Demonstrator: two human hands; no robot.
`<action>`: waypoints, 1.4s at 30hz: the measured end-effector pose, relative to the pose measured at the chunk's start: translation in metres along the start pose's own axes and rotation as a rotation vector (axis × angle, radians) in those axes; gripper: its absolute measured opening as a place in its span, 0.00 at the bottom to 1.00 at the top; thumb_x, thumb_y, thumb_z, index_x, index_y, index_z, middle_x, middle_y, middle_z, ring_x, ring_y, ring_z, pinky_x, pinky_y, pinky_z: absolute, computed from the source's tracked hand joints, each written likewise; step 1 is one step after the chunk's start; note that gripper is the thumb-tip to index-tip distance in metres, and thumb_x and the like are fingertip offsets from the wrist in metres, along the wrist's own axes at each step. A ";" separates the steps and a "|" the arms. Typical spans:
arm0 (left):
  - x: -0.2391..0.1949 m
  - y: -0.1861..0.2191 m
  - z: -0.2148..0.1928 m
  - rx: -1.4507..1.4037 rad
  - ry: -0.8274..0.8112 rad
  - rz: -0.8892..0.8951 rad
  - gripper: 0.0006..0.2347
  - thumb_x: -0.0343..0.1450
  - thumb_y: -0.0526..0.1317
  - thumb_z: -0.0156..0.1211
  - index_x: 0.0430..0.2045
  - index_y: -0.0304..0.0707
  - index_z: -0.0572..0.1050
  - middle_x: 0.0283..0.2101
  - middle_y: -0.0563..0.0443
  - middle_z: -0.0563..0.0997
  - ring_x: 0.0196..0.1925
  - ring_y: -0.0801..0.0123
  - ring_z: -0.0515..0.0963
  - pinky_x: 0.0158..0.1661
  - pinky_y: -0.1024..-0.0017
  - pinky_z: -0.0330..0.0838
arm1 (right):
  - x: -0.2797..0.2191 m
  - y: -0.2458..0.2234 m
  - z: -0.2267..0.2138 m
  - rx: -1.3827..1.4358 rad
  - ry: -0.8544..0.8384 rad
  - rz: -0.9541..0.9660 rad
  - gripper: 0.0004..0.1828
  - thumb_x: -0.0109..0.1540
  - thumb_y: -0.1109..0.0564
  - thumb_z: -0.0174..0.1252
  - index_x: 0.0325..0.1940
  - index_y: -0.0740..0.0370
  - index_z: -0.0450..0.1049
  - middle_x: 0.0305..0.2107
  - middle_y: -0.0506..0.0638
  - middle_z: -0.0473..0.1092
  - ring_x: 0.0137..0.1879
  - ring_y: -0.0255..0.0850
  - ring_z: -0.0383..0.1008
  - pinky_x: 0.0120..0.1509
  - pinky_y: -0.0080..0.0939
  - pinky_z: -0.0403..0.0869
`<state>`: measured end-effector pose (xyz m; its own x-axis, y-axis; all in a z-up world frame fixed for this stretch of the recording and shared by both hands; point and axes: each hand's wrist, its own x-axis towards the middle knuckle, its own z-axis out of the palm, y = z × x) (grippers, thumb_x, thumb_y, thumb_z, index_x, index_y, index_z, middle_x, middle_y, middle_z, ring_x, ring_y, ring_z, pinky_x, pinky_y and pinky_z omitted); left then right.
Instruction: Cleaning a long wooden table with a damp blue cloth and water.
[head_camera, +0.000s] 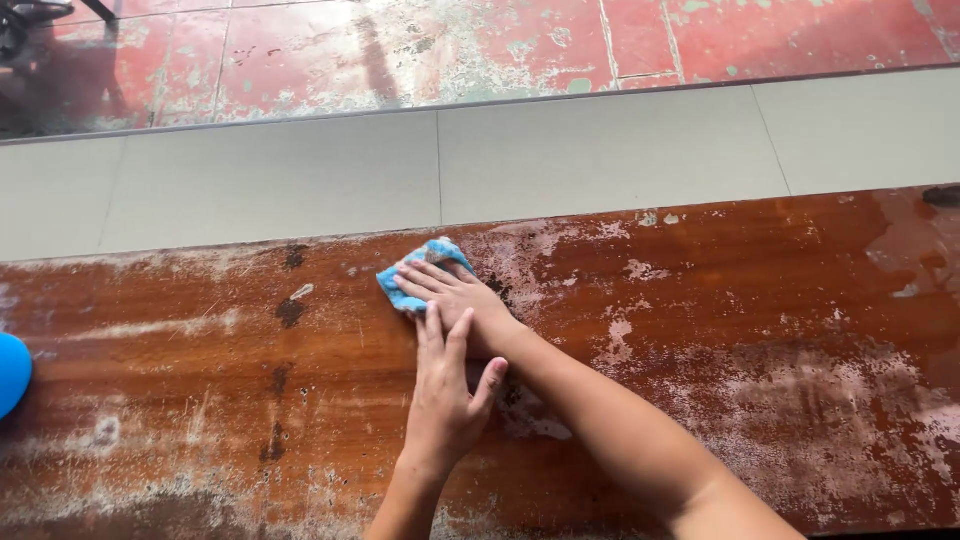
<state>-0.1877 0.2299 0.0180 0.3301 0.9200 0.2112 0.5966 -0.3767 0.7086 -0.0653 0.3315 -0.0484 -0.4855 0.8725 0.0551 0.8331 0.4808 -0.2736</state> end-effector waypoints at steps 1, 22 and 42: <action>0.000 0.006 0.003 0.004 -0.001 0.032 0.30 0.72 0.51 0.61 0.67 0.37 0.61 0.75 0.22 0.48 0.78 0.30 0.45 0.70 0.47 0.50 | -0.008 0.012 0.005 -0.012 0.000 -0.055 0.42 0.66 0.41 0.46 0.81 0.47 0.40 0.78 0.41 0.40 0.83 0.36 0.36 0.84 0.53 0.35; 0.102 -0.026 0.105 -0.307 0.386 -0.214 0.12 0.74 0.42 0.53 0.25 0.33 0.78 0.26 0.45 0.82 0.28 0.65 0.83 0.33 0.66 0.78 | -0.183 0.049 -0.052 0.490 0.077 0.375 0.29 0.70 0.41 0.39 0.75 0.44 0.60 0.76 0.45 0.51 0.84 0.40 0.42 0.84 0.54 0.31; -0.005 -0.122 -0.070 0.173 0.222 -0.107 0.15 0.73 0.44 0.54 0.51 0.35 0.75 0.62 0.39 0.73 0.66 0.54 0.68 0.65 0.55 0.62 | -0.033 0.001 -0.024 0.042 0.017 0.370 0.34 0.70 0.38 0.37 0.79 0.49 0.48 0.76 0.48 0.44 0.81 0.42 0.41 0.81 0.55 0.37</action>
<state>-0.3129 0.2791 -0.0226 0.1022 0.9494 0.2970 0.7412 -0.2718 0.6138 -0.0420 0.3055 -0.0275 -0.1488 0.9881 -0.0390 0.9397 0.1290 -0.3167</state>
